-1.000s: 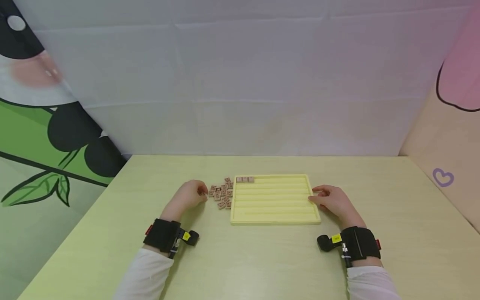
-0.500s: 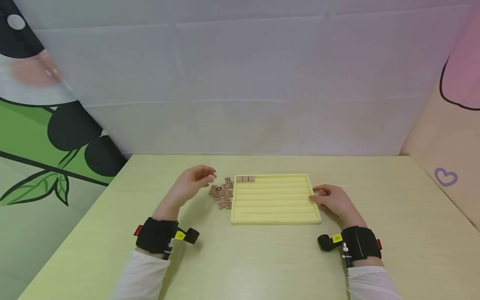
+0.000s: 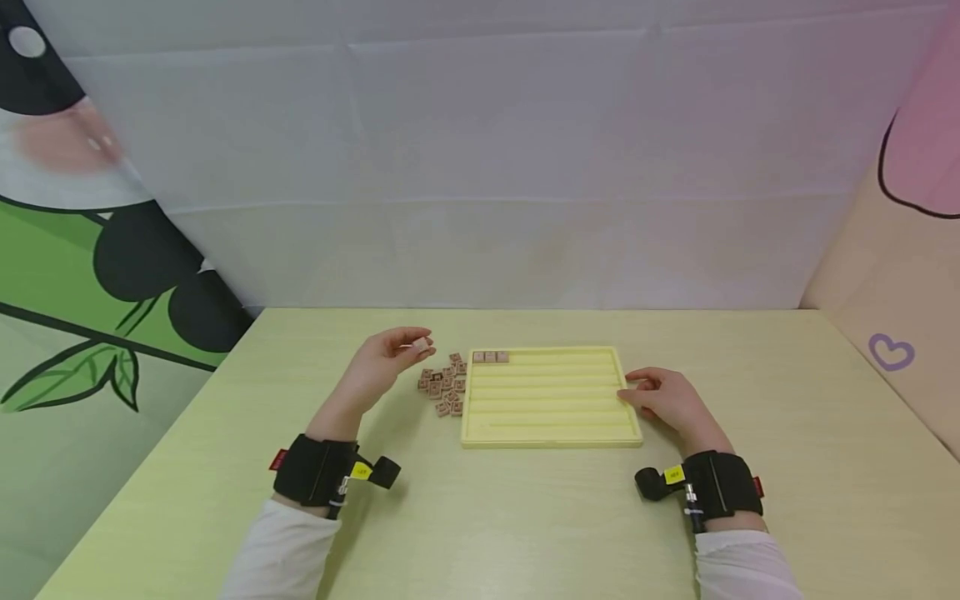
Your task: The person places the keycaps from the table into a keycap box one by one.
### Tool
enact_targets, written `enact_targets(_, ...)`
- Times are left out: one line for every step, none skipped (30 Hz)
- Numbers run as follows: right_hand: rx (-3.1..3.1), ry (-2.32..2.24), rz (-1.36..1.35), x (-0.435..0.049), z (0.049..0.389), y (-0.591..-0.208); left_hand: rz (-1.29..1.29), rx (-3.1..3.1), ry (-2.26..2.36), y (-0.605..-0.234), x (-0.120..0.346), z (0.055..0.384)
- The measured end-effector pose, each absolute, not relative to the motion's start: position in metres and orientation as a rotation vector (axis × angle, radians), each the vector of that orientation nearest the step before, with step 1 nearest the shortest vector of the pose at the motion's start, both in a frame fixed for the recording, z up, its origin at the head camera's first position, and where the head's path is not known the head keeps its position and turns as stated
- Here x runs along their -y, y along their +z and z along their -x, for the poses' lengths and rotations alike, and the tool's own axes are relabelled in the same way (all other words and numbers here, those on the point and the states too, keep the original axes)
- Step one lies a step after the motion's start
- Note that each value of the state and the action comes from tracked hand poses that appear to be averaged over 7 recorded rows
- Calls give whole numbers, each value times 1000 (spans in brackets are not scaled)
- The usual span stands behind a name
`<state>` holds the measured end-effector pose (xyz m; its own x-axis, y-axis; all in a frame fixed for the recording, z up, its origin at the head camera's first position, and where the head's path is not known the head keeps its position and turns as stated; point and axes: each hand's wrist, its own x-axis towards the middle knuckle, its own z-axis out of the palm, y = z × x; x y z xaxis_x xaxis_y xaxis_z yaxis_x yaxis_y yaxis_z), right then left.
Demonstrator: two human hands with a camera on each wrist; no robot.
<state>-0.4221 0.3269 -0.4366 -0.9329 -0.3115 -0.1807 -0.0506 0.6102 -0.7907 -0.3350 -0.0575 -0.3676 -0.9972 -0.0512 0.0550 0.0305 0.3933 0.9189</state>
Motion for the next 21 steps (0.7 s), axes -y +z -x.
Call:
enact_targets(-2534, -1236, 292, -327, 422, -437, -20, 2567, -1671, -368, 57, 335)
enact_targets(-2532, -1236, 294, -327, 422, -436, -24, 2568, -1661, -367, 57, 334)
enact_targets(-2532, -1236, 297, -327, 421, -436, -32, 2569, -1654, -367, 57, 334)
enact_targets(-2533, -1235, 299, -327, 421, -435, -37, 2566, -1652, -367, 57, 334)
enact_targets(-2537, -1231, 304, -327, 421, -435, -39, 2562, -1650, -367, 57, 334)
enact_targets(-2541, -1227, 309, -327, 421, -435, -44, 2557, -1650, -366, 56, 334)
enact_targets(-2543, -1225, 310, -327, 421, -434, -49, 2545, -1659, -366, 56, 334)
enact_targets(-2545, -1222, 312, -327, 421, -434, -56, 2530, -1675, -366, 56, 334)
enact_targets(-2545, -1222, 310, -327, 421, -434, -52, 2516, -1681, -366, 55, 334)
enact_targets(-2543, -1222, 308, -327, 421, -434, -52, 2498, -1691, -366, 55, 334)
enact_targets(-2541, -1222, 307, -327, 421, -434, -50, 2489, -1687, -366, 55, 334)
enact_targets(-2540, -1223, 304, -327, 421, -434, -52, 2478, -1684, -366, 55, 335)
enact_targets(-2541, -1221, 303, -326, 421, -434, -54, 2472, -1675, -366, 55, 334)
enact_targets(-2545, -1218, 305, -326, 421, -433, -56, 2466, -1664, -366, 55, 334)
enact_targets(-2552, -1212, 306, -326, 421, -433, -57, 2461, -1652, -366, 55, 334)
enact_targets(-2561, -1206, 308, -326, 421, -433, -66, 2454, -1644, -366, 55, 334)
enact_targets(-2567, -1203, 309, -326, 421, -433, -69, 2448, -1631, -366, 54, 334)
enact_targets(-2573, -1200, 312, -326, 421, -433, -75, 2435, -1636, -366, 54, 333)
enact_targets(-2577, -1198, 317, -326, 422, -433, -77, 2421, -1640, -366, 54, 333)
enact_targets(-2575, -1202, 318, -325, 422, -433, -78, 2403, -1651, -366, 53, 333)
enact_targets(-2573, -1204, 318, -325, 422, -433, -77, 2386, -1664, -367, 53, 333)
